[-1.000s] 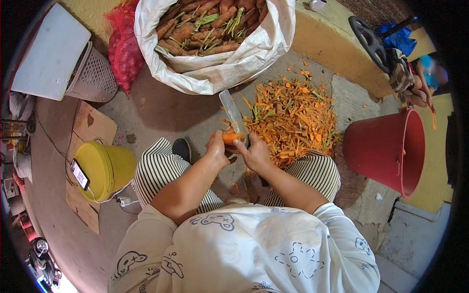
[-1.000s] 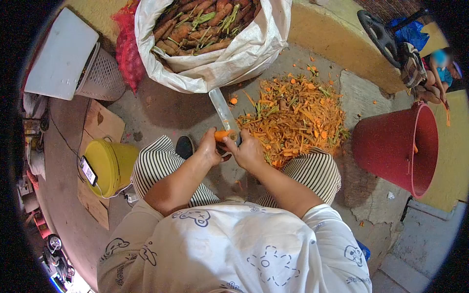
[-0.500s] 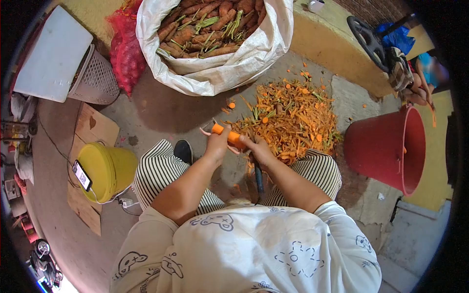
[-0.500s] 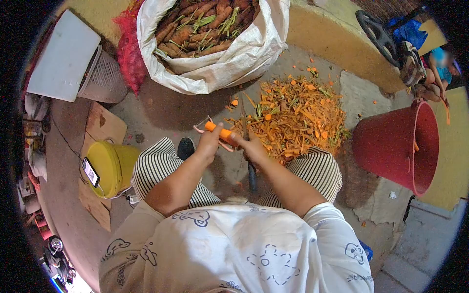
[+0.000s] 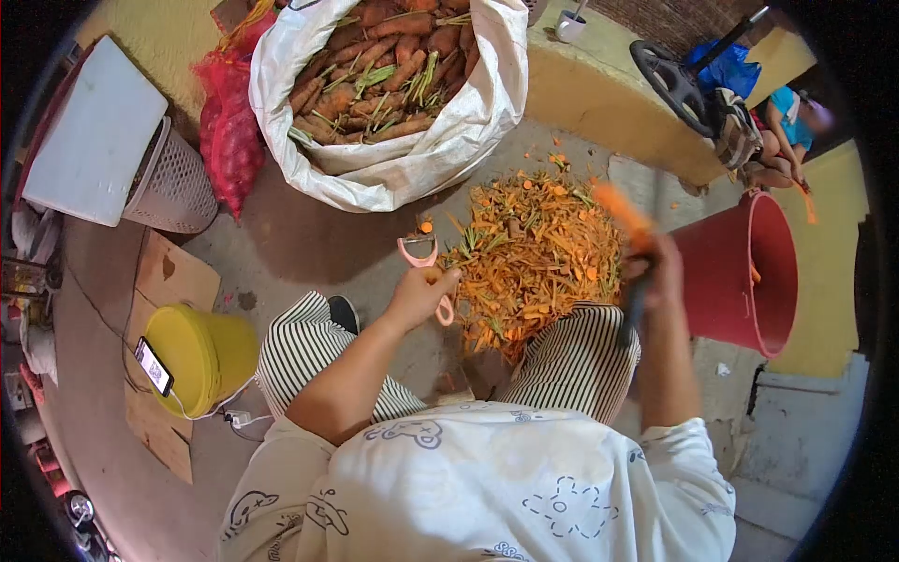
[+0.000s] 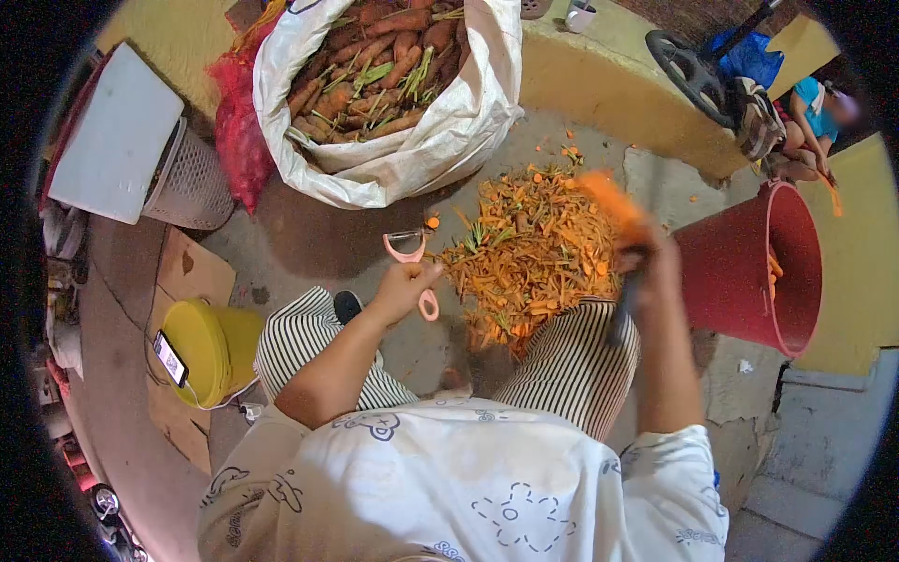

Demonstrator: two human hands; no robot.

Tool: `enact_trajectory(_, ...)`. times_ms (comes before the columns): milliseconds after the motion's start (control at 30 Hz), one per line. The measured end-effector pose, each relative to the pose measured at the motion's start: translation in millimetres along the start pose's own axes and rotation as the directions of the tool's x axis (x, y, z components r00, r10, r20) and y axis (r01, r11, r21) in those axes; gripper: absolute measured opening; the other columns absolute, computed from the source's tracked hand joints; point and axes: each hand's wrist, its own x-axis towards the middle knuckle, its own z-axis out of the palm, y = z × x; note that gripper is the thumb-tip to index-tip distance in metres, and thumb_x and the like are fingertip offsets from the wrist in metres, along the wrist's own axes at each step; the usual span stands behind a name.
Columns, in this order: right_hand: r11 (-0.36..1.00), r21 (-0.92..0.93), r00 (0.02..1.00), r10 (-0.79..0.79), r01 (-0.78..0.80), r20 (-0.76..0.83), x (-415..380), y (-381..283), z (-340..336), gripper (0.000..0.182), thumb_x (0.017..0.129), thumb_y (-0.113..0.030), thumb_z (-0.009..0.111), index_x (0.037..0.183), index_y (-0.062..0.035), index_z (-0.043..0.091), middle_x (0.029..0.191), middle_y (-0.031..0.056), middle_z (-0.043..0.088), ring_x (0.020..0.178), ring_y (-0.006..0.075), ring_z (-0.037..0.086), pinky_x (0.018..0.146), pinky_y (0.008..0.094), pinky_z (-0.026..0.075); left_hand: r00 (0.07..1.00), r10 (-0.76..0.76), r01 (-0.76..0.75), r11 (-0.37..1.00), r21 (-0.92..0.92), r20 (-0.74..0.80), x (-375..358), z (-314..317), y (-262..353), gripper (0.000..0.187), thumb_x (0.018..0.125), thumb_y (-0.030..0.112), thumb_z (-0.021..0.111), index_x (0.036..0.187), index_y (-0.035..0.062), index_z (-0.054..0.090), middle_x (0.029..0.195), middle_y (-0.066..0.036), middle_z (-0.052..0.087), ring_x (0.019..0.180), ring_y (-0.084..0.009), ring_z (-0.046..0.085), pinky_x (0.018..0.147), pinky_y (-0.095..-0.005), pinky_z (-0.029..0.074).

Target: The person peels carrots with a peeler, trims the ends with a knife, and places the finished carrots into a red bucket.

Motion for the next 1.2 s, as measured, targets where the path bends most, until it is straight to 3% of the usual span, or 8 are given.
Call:
enact_trajectory(133,0.892,0.22,0.915,-0.364,0.396,-0.172,84,-95,-155,0.028,0.082,-0.025,0.042,0.096,-0.0003,0.043,0.07,0.0129,0.054,0.048,0.0139,0.045,0.041,0.0236,0.038,0.986,0.074,-0.05,0.987,0.152,-0.151,2,-5,-9,0.024,0.073,0.024,0.056,0.069,0.0002,0.059,0.064,-0.012,0.056,0.055,-0.0175,0.052,0.053,-0.0282,0.041)
enact_trajectory(167,0.858,0.197,0.791,-0.319,0.475,-0.522,82,-111,-155,0.032,0.083,-0.027,0.04,0.099,0.0004,0.042,0.073,0.015,0.055,0.046,0.0151,0.044,0.041,0.0251,0.037,0.972,0.107,-0.07,0.982,0.176,-0.21,3,-7,-9,0.02,0.071,0.021,0.056,0.069,0.0016,0.06,0.067,-0.015,0.057,0.057,-0.0224,0.056,0.056,-0.0307,0.043)
enact_trajectory(300,0.978,0.124,0.948,-0.124,0.166,-0.292,122,-97,-293,0.032,0.074,-0.037,0.054,0.08,-0.0053,0.054,0.065,0.0052,0.047,0.045,0.0132,0.041,0.04,0.0284,0.035,0.759,0.481,-0.235,0.831,0.505,-0.438,19,-41,20,0.018,0.071,0.009,0.049,0.084,0.0018,0.058,0.106,-0.022,0.046,0.085,-0.0316,0.052,0.072,-0.0354,0.042)
enact_trajectory(400,0.851,-0.511,0.896,-0.315,0.121,-0.312,29,-39,-166,0.031,0.07,-0.039,0.058,0.073,-0.0091,0.049,0.06,0.0021,0.044,0.049,0.0113,0.042,0.044,0.0261,0.033,0.566,0.663,-0.234,0.699,0.676,-0.49,54,-76,65,0.021,0.071,0.005,0.046,0.089,0.0016,0.057,0.112,-0.023,0.042,0.091,-0.0329,0.049,0.076,-0.0366,0.041)
enact_trajectory(467,0.657,-0.752,0.949,-0.27,0.059,-0.161,13,8,-169,0.03,0.069,-0.034,0.061,0.071,-0.0079,0.047,0.057,0.0015,0.043,0.049,0.0138,0.042,0.047,0.0293,0.036,0.707,0.555,-0.073,0.674,0.735,-0.439,93,-98,79,0.019,0.07,0.006,0.047,0.086,0.0014,0.058,0.114,-0.021,0.04,0.093,-0.0332,0.049,0.077,-0.0369,0.041)
enact_trajectory(800,-0.108,-0.992,0.992,0.094,-0.068,-0.078,-117,46,-78,0.072,0.05,-0.047,0.072,0.087,0.0077,0.044,0.079,0.0265,0.055,0.075,0.0386,0.055,0.066,0.0387,0.045,0.983,0.143,0.02,0.532,0.846,-0.113,189,-121,95,0.051,0.066,0.023,0.064,0.112,0.0086,0.047,0.115,-0.015,0.042,0.101,-0.0308,0.045,0.082,-0.0363,0.039)
enact_trajectory(1033,-0.348,-0.937,0.992,0.113,-0.013,-0.055,-97,30,-71,0.061,0.059,-0.048,0.066,0.082,0.0049,0.047,0.075,0.0226,0.057,0.071,0.036,0.056,0.062,0.0395,0.045,0.677,0.66,0.014,0.432,0.902,-0.327,153,-107,88,0.035,0.069,0.011,0.057,0.101,0.0056,0.046,0.107,-0.015,0.043,0.09,-0.0308,0.048,0.076,-0.0387,0.04)
enact_trajectory(1200,0.349,-0.887,0.939,-0.268,0.303,0.216,-80,30,-41,0.031,0.072,-0.025,0.061,0.08,0.0026,0.049,0.065,0.0126,0.055,0.06,0.0227,0.055,0.056,0.0324,0.044,0.364,0.862,-0.158,0.429,0.889,-0.352,69,-98,116,0.038,0.068,0.008,0.056,0.102,0.0029,0.042,0.102,-0.019,0.042,0.09,-0.0322,0.047,0.074,-0.0404,0.039)
